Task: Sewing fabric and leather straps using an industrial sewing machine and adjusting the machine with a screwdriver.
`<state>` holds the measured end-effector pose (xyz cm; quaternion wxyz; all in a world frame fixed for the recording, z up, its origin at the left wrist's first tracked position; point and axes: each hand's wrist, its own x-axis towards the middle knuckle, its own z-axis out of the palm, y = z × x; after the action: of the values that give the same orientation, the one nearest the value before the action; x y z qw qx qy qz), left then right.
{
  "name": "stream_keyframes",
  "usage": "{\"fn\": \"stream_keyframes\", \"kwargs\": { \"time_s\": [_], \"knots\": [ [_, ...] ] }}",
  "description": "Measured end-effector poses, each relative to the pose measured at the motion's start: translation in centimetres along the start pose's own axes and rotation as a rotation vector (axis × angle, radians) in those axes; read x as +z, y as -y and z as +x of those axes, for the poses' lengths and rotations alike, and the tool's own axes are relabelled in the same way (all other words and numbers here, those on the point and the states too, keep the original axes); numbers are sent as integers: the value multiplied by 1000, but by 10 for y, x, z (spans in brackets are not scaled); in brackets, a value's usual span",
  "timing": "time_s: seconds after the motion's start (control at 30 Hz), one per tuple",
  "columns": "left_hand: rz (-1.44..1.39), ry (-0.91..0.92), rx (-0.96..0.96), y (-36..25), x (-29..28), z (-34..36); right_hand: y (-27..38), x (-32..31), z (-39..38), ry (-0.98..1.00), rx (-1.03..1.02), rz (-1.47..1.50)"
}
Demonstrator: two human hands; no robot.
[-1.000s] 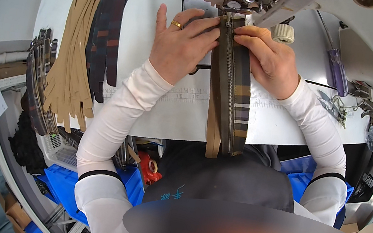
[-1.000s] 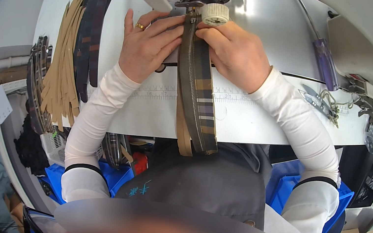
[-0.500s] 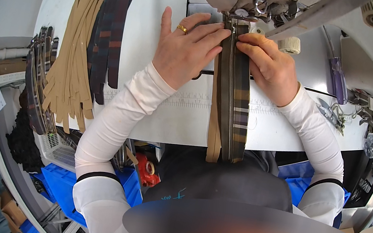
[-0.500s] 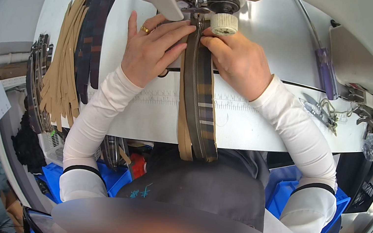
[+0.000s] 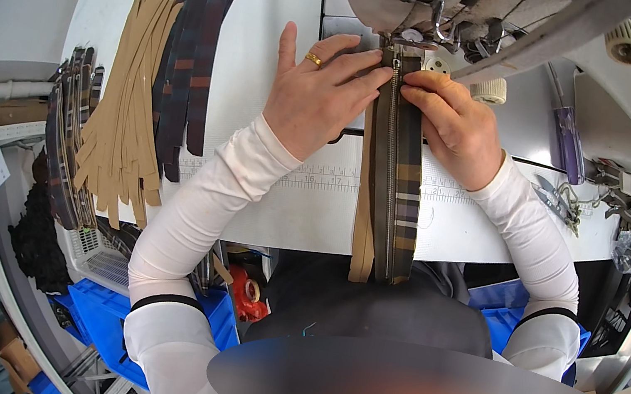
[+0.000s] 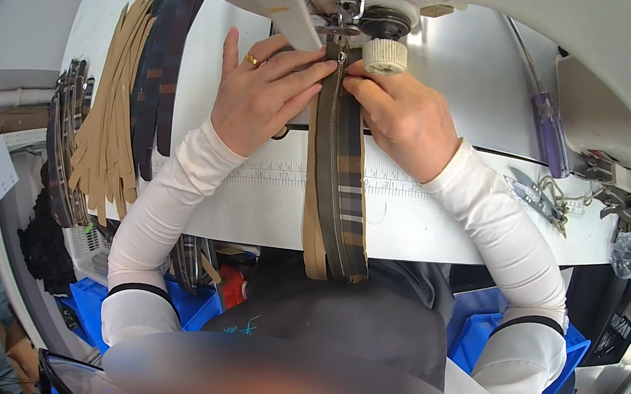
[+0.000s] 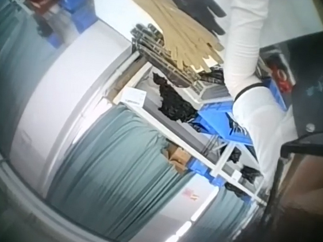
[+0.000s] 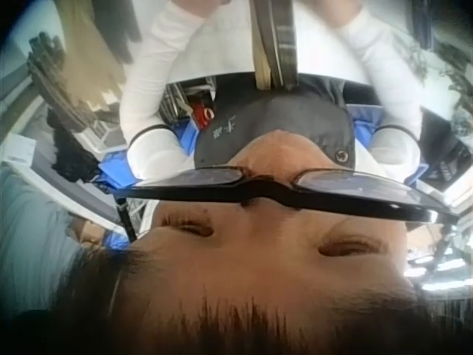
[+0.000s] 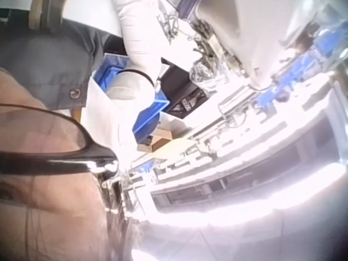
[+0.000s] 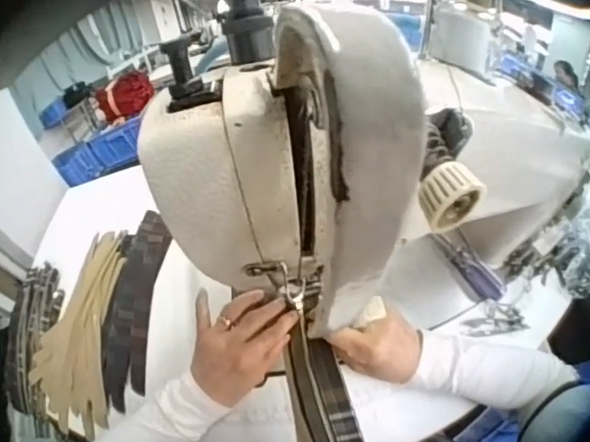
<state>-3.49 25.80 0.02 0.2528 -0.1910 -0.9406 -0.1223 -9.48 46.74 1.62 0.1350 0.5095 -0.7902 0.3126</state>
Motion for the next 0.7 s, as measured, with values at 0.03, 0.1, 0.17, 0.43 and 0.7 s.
{"fn": "stream_keyframes", "kwargs": {
  "time_s": [0.03,0.1,0.17,0.43,0.7],
  "knots": [
    [-1,-1,1,0,0,0,0,0,0,-2,5,-11],
    [-3,-24,7,0,0,0,-1,1,-1,0,-4,-11],
    [4,4,5,-1,0,0,0,1,-3,12,14,-16],
    [7,17,13,-2,-2,0,3,-4,0,30,-35,-95],
    [24,-19,63,-1,2,-1,8,-9,0,163,1,-80]
  ]
}}
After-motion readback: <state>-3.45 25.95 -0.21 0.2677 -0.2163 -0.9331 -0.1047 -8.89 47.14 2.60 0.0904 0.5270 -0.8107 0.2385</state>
